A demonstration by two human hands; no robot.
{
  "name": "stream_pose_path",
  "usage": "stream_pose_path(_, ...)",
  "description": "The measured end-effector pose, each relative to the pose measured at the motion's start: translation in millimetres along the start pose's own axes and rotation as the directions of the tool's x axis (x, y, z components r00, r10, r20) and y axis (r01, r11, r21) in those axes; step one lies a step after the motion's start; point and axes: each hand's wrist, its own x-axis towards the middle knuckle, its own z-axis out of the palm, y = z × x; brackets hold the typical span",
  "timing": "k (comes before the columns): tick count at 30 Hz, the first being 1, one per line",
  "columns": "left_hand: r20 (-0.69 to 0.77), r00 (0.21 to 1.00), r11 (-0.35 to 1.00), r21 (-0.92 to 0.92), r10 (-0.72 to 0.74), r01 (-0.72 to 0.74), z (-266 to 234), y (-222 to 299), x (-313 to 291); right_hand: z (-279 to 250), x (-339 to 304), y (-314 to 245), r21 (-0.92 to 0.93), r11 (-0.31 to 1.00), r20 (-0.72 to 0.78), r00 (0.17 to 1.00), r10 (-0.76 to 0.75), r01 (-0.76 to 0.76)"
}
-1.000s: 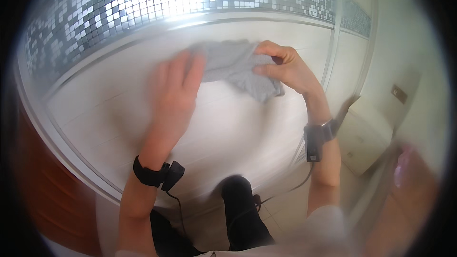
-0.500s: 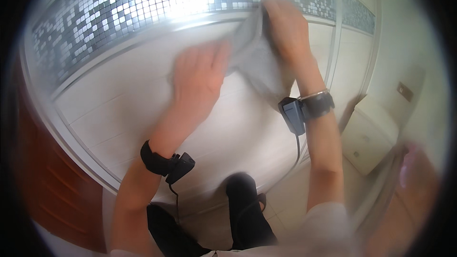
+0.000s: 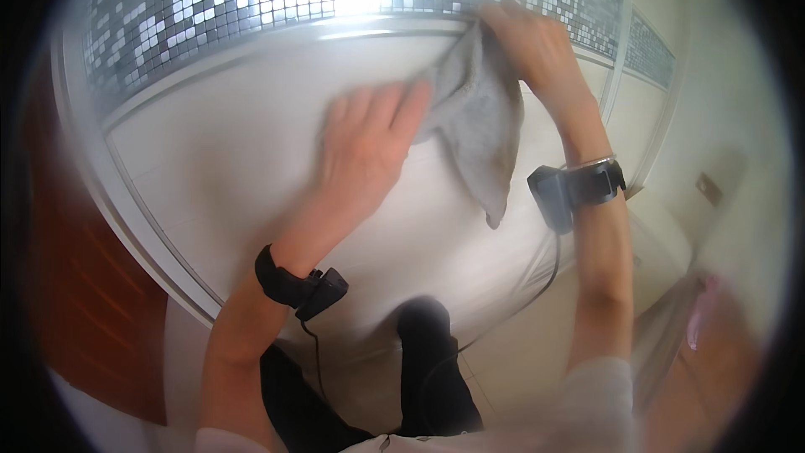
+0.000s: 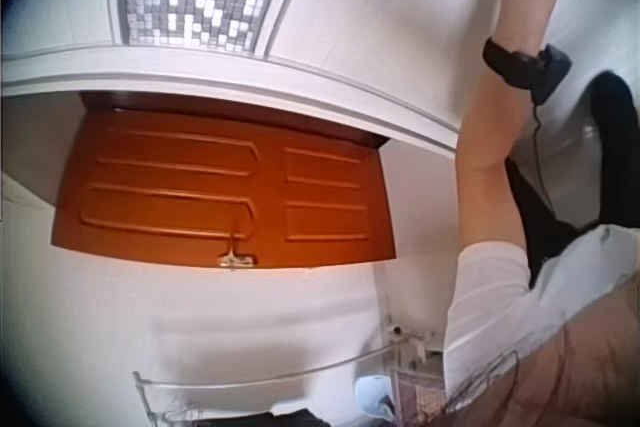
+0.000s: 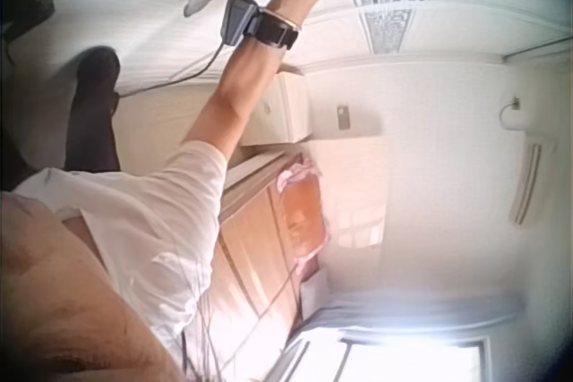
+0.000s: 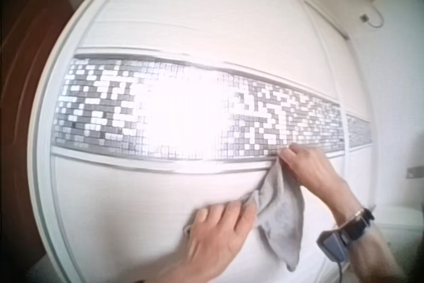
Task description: Wiping down the surface and sliding tracks of a wardrobe using a cloth.
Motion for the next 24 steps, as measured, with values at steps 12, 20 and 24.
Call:
stream_pose_path(12,0.042,0.949,0.927,0.232,-0.313,0.295,-90,-53,-77,-35,119,-185,0.335,0.83,-0.294,0.886,-0.358,0.447)
stream_pose_path(20,-0.178,0.878,0.846,0.239,-0.444,0.476,-148,-94,-98,-38,185,-285,0.343,0.733,-0.635,0.72,-0.28,0.587)
stream_pose_path(24,-0.177,0.896,0.856,0.267,-0.408,0.442,-154,-90,-93,-39,191,-288,0.312,0.714,-0.65,0.689,-0.321,0.627)
